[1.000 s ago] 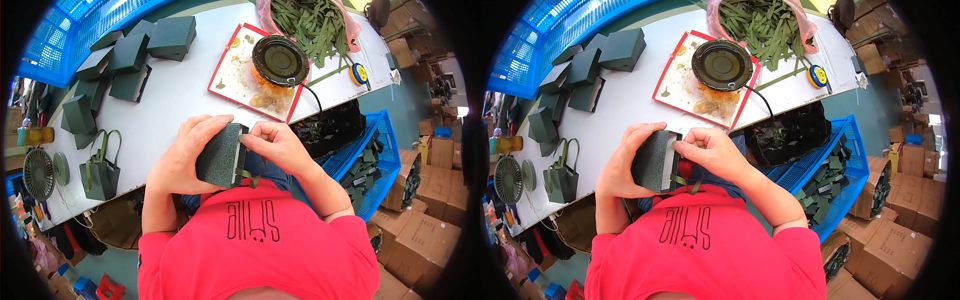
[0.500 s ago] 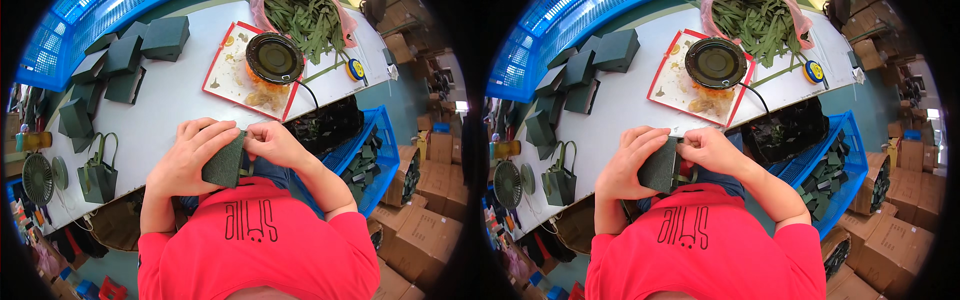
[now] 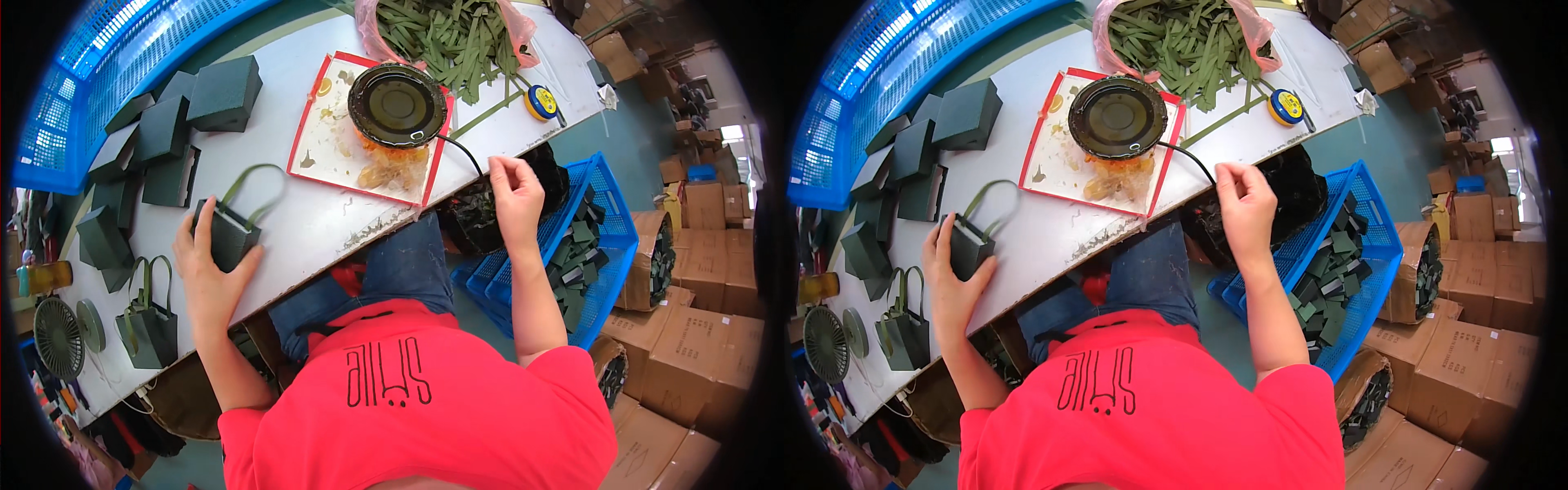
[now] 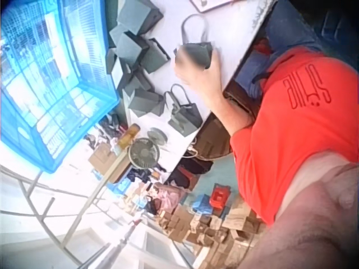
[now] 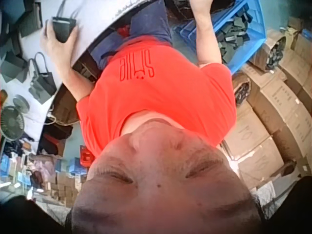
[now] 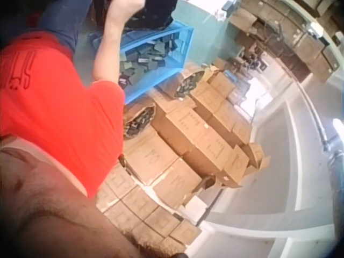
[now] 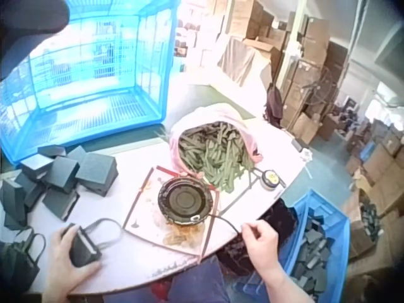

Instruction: The person sits at a workbench and assembles small green boxes by wrapping green ribbons around them. They pick up a box, thread a ribbon through a slot, and pull it tight to secure it. The process is repeated for multiple boxes, with the finished items placed on the table.

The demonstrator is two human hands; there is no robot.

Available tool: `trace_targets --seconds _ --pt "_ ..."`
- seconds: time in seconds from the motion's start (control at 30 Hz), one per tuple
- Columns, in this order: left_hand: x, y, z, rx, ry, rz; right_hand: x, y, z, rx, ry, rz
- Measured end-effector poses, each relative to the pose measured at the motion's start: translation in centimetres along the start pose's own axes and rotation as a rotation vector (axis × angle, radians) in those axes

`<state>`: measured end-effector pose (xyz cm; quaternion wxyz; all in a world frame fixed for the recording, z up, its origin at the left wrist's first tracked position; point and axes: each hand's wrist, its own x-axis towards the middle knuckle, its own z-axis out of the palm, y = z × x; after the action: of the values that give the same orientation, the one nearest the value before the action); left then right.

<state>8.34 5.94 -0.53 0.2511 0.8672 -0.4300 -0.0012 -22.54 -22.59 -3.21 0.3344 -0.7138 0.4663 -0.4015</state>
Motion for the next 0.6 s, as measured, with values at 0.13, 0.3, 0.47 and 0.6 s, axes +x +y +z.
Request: trace_targets --seconds 0.13,0.3,0.47,0.6 --pt "-0.5 -2.0 -0.6 -0.011 -0.080 -0.099 2.7 1.0 -0.5 -0.156 -0.016 -0.081" --pt "-0.1 -4.4 -0.5 -0.213 -0.112 -0.290 6.3 0.8 1.1 -0.253 -0.276 -0.425" --pt "0.1 -5.8 -0.4 -0.327 -0.061 -0.350 9.3 1.0 1.6 -0.396 -0.541 -0.540" --pt "-0.5 -4.5 -1.6 -0.453 0.196 -0.108 10.0 0.7 1.5 -0.444 -0.639 -0.517"
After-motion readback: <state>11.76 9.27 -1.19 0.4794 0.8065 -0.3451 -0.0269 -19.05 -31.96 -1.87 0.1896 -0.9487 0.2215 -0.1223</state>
